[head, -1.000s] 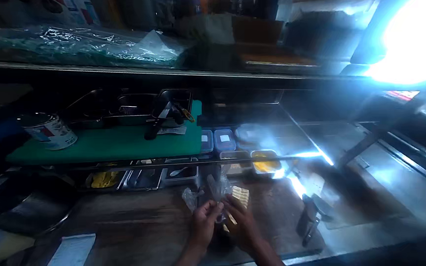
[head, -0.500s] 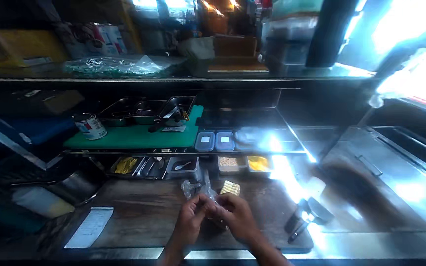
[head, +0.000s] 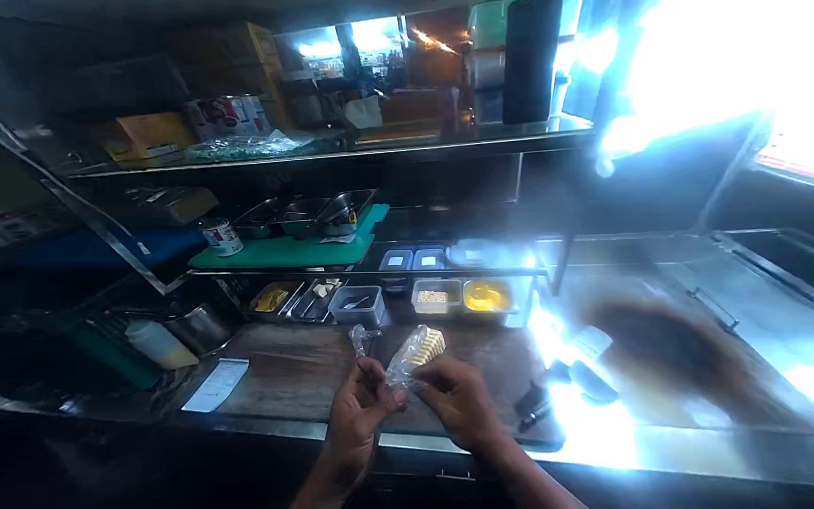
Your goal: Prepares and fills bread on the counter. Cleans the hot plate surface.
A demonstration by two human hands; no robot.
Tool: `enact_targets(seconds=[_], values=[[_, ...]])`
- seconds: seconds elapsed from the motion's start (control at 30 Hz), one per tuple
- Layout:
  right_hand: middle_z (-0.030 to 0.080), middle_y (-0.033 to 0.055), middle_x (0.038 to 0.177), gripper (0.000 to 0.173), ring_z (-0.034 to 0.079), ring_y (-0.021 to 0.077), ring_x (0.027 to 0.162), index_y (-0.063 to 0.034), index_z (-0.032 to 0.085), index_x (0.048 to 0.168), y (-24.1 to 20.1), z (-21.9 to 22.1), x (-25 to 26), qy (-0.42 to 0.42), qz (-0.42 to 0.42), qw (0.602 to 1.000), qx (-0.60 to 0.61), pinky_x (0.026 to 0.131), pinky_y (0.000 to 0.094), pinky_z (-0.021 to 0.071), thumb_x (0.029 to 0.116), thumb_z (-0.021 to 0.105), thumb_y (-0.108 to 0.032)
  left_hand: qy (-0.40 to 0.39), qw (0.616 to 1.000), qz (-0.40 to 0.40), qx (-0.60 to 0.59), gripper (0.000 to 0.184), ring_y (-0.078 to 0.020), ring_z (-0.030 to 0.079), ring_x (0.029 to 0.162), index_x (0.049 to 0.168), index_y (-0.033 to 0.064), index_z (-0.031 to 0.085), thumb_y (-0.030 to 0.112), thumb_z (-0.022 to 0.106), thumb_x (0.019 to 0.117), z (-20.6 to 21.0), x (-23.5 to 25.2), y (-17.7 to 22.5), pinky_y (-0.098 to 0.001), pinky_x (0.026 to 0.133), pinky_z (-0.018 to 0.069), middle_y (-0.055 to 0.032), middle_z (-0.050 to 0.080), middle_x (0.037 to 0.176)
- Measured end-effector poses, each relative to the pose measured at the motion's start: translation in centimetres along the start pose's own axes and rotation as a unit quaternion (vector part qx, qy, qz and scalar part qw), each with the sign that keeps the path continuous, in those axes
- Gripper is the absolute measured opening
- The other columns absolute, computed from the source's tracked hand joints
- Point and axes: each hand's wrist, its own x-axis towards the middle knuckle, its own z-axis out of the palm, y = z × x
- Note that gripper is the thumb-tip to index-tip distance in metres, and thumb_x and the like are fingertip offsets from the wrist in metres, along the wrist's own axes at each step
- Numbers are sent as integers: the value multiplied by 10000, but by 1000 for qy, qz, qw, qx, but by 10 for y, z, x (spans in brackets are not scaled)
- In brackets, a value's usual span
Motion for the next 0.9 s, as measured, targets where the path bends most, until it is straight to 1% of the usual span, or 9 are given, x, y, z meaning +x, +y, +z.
enact_targets(seconds=[0.13, 0.23, 0.3, 0.43, 0.53, 0.63, 0.7, 0.83, 0.9], values=[[701, -7, 839, 162, 617, 24, 702, -117, 810, 1017, 4, -9, -21, 93, -63, 986, -121, 645, 192, 539, 975, 685, -211, 46, 973, 97, 206, 461, -153, 599, 603, 1208, 3, 572, -2, 748, 782, 22, -14, 6, -276, 518, 564, -29, 575, 776], [700, 1, 894, 181, 663, 61, 816, -141, 815, 990, -1, -8, -26, 151, -47, 975, -157, 736, 253, 587, 981, 673, -252, 38, 978, 79, 189, 790, -226, 688, 784, 1427, -20, 410, 136, 852, 791, 37, -25, 1, -329, 644, 637, -127, 633, 1022], [680, 7, 899, 192, 652, 80, 829, -154, 813, 1027, -6, -5, -29, 135, -45, 977, -160, 748, 286, 581, 991, 663, -269, 48, 990, 30, 129, 715, -287, 716, 905, 1408, -18, 445, 117, 831, 822, 46, -31, -9, -384, 723, 656, -201, 650, 1167], [686, -30, 803, 205, 644, 57, 716, -143, 810, 957, -3, -11, -33, 178, -46, 964, -192, 664, 272, 575, 992, 640, -253, 147, 975, 56, 158, 317, -181, 642, 629, 1186, -38, 568, -58, 588, 870, 50, -26, -15, -287, 531, 563, -130, 663, 886], [690, -17, 804, 188, 638, 41, 687, -102, 805, 953, -1, -21, -32, 257, -57, 935, -238, 633, 222, 569, 958, 638, -187, 117, 854, 194, 469, 584, -62, 556, 638, 1281, -16, 584, 96, 724, 725, 28, -24, -15, -205, 549, 497, 6, 591, 825], [715, 39, 861, 200, 686, 99, 743, -77, 799, 1049, -2, -14, -35, 261, -91, 920, -278, 677, 262, 604, 975, 638, -169, 51, 757, 262, 596, 708, -134, 567, 699, 1334, -40, 569, 411, 795, 838, 20, -52, -10, -286, 613, 527, -99, 627, 933], [701, 46, 845, 223, 677, 123, 730, -80, 781, 1125, -5, -3, -40, 237, -145, 912, -301, 655, 280, 597, 983, 623, -147, 11, 789, 251, 560, 486, -85, 559, 650, 1276, -7, 661, 331, 724, 932, 35, -78, -8, -247, 593, 521, -59, 653, 840], [667, 59, 830, 243, 663, 184, 727, -85, 743, 1173, -14, 29, -65, 88, -258, 911, -310, 633, 308, 577, 961, 624, -101, 132, 969, -32, 206, 200, -70, 593, 533, 1056, -29, 668, 6, 474, 1021, 48, -81, -13, -230, 509, 525, -33, 665, 692], [641, 64, 804, 216, 646, 191, 707, -64, 727, 1146, -14, 39, -73, 51, -284, 914, -285, 634, 295, 574, 964, 613, -83, 226, 968, -109, 13, 224, -89, 523, 453, 1003, 19, 553, 55, 344, 1075, 46, -62, -4, -235, 414, 460, -39, 589, 623]])
